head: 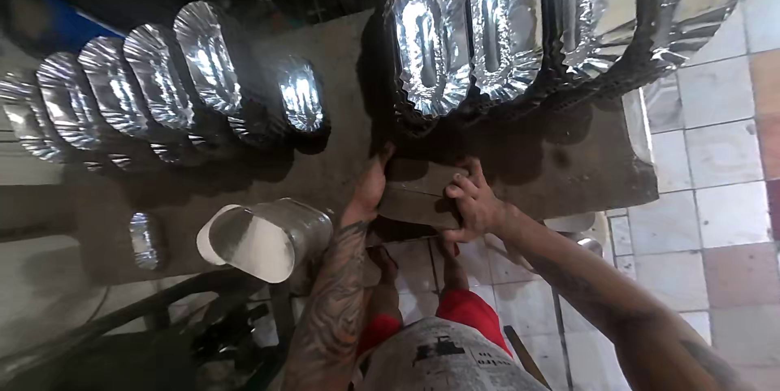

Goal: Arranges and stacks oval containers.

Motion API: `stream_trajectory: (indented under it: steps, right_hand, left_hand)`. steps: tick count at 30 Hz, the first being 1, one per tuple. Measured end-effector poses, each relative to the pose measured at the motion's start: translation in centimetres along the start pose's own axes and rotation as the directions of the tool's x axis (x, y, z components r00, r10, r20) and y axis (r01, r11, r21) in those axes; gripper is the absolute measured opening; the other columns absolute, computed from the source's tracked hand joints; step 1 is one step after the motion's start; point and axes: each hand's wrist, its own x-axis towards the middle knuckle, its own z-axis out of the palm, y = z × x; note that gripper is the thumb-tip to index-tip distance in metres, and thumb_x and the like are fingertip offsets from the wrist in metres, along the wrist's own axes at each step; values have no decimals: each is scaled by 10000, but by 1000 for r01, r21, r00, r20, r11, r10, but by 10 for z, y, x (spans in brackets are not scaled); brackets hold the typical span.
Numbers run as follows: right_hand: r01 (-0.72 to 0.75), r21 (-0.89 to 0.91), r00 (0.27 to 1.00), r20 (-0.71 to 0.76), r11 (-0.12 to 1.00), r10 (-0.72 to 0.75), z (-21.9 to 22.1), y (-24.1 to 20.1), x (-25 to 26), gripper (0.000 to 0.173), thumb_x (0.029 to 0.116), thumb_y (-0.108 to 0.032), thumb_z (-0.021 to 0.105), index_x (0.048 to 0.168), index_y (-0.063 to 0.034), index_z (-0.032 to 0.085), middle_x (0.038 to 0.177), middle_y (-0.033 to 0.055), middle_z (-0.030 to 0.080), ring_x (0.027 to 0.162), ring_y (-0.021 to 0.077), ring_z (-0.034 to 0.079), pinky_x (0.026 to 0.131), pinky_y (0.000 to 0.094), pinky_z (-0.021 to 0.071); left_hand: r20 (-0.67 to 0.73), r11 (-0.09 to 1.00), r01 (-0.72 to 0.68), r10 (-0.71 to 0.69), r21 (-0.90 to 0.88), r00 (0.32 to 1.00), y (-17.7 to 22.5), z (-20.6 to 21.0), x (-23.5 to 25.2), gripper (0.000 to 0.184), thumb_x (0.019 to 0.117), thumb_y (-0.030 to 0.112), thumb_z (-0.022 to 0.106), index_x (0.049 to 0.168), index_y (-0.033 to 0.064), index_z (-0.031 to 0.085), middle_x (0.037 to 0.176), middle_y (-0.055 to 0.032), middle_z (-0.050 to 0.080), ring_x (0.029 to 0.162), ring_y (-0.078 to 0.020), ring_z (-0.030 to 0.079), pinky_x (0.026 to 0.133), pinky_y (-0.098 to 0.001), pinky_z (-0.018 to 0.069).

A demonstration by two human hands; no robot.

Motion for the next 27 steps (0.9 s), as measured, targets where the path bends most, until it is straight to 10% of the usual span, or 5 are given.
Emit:
stream_trajectory:
  steps: [8,13,19,22,27]
  right_hand:
    - [-105,-9,993,57,994,105,-9,-13,-1,676,968,-533,534,1505,-205,288,1269,95,531,1265,212,518,1205,453,268]
    - [-22,-26,1000,-16,999,22,-15,-32,13,775,932,-455,620,1563,-270,210,1484,72,426,1456,205,373,1239,477,208]
    - [-131,365,989,112,922,96,-62,-135,170,449,971,-473,613,1342,-236,527,1149,-55,628,1056,23,605,978,271,491]
    - [-460,566,878,404,684,256,-37,-180,267,566,922,-409,692,1391,-124,553,1184,-95,640,1003,-47,622,849,183,568]
    - [-895,310,438,745,321,503,-2,-311,402,373,1033,-65,525,1403,-99,555,1094,12,704,788,51,681,660,191,564]
  left_hand:
    - [-62,970,-156,170,188,983,-26,-13,-54,434,1091,385,455,1430,135,558,1399,-59,608,1224,-166,615,996,-387,546]
    - [51,980,-113,106,165,993,-20,-16,-50,595,1050,594,400,1462,190,547,1456,-110,572,1302,-290,567,1026,-570,492]
    - [125,945,-320,310,68,942,65,-114,-185,615,1106,504,242,1321,52,600,1133,-87,698,1015,-131,684,901,-384,589]
    - [-86,768,-604,601,-214,795,57,-192,-223,443,1068,488,424,1069,134,690,933,31,728,883,-70,698,817,-317,612]
    - [-258,506,-832,792,-227,553,28,-304,-242,638,928,597,646,1416,235,454,1221,128,673,1145,-58,649,992,-321,566]
